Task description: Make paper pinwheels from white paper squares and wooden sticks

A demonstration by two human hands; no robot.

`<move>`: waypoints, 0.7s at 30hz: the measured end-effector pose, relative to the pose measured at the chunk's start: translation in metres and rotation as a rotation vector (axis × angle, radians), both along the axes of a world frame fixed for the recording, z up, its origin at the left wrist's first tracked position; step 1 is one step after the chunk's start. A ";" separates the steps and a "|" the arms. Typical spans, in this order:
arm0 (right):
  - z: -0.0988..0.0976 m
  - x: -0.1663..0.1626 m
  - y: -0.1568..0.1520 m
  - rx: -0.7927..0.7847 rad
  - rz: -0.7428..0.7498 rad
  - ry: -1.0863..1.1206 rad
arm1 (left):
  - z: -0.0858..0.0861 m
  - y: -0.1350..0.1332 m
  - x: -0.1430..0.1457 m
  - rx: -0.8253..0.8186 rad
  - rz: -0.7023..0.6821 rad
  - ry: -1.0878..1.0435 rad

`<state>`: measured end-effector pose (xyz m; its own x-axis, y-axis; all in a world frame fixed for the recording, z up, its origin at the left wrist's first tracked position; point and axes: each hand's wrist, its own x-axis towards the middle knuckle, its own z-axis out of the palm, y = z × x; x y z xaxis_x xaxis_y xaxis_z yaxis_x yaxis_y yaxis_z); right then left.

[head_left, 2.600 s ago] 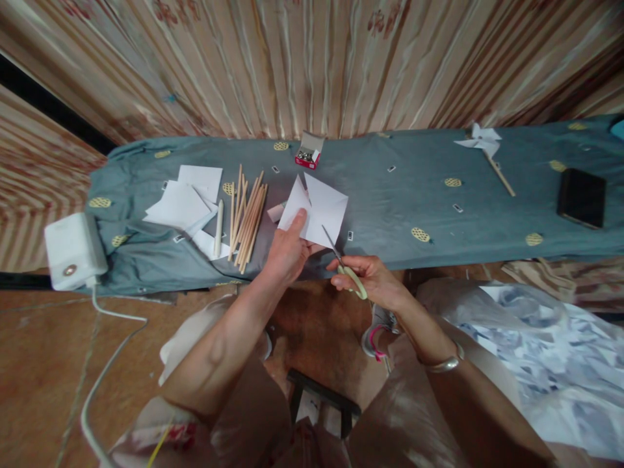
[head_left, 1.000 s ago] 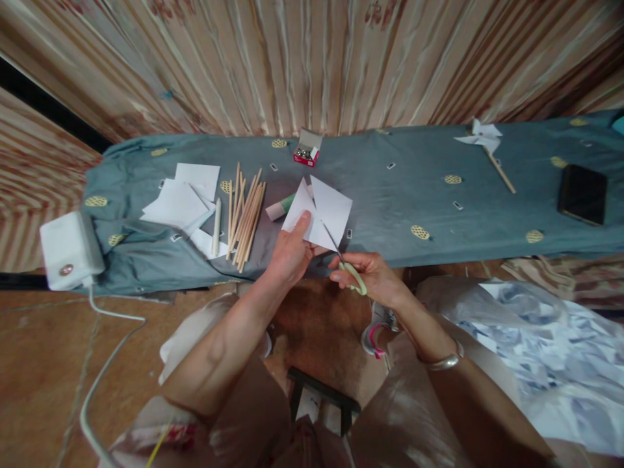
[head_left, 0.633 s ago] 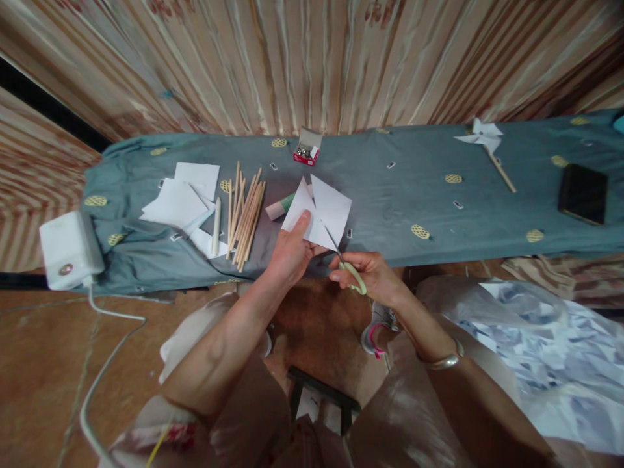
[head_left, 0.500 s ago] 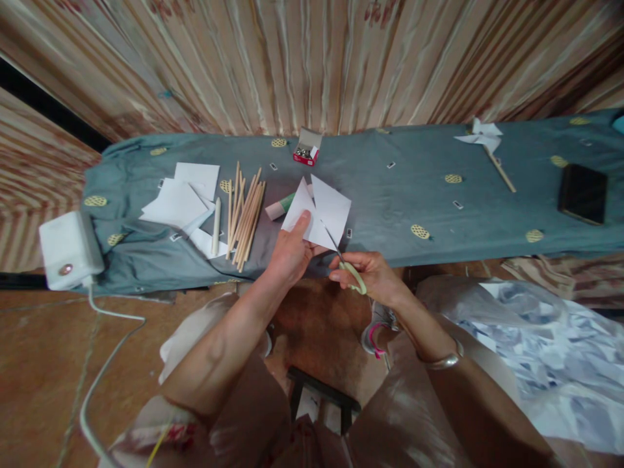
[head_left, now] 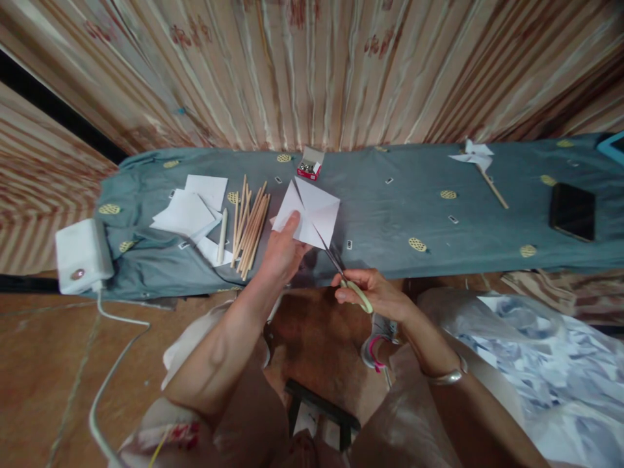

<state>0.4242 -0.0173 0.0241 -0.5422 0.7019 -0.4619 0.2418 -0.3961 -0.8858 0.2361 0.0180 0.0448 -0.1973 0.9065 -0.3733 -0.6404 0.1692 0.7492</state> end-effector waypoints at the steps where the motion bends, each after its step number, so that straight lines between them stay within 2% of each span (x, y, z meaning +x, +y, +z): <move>1: 0.002 0.003 0.001 -0.004 0.008 -0.007 | 0.001 0.001 -0.002 0.000 0.009 0.000; 7: 0.009 0.024 0.007 0.024 -0.057 -0.018 | 0.003 0.001 -0.002 -0.023 0.001 0.000; 13: 0.006 0.036 0.020 0.229 -0.424 0.010 | -0.001 -0.004 0.009 -0.092 -0.059 0.017; 16: 0.007 0.038 0.030 0.308 -0.540 0.002 | -0.005 -0.004 0.017 -0.142 -0.137 0.038; 21: 0.015 0.035 0.045 0.280 -0.572 0.033 | -0.018 -0.005 0.024 -0.129 -0.264 0.089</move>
<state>0.4590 0.0275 0.0394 -0.0568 0.9763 -0.2087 0.0311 -0.2072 -0.9778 0.2597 0.0130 0.0271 0.0016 0.8771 -0.4803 -0.4949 0.4180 0.7618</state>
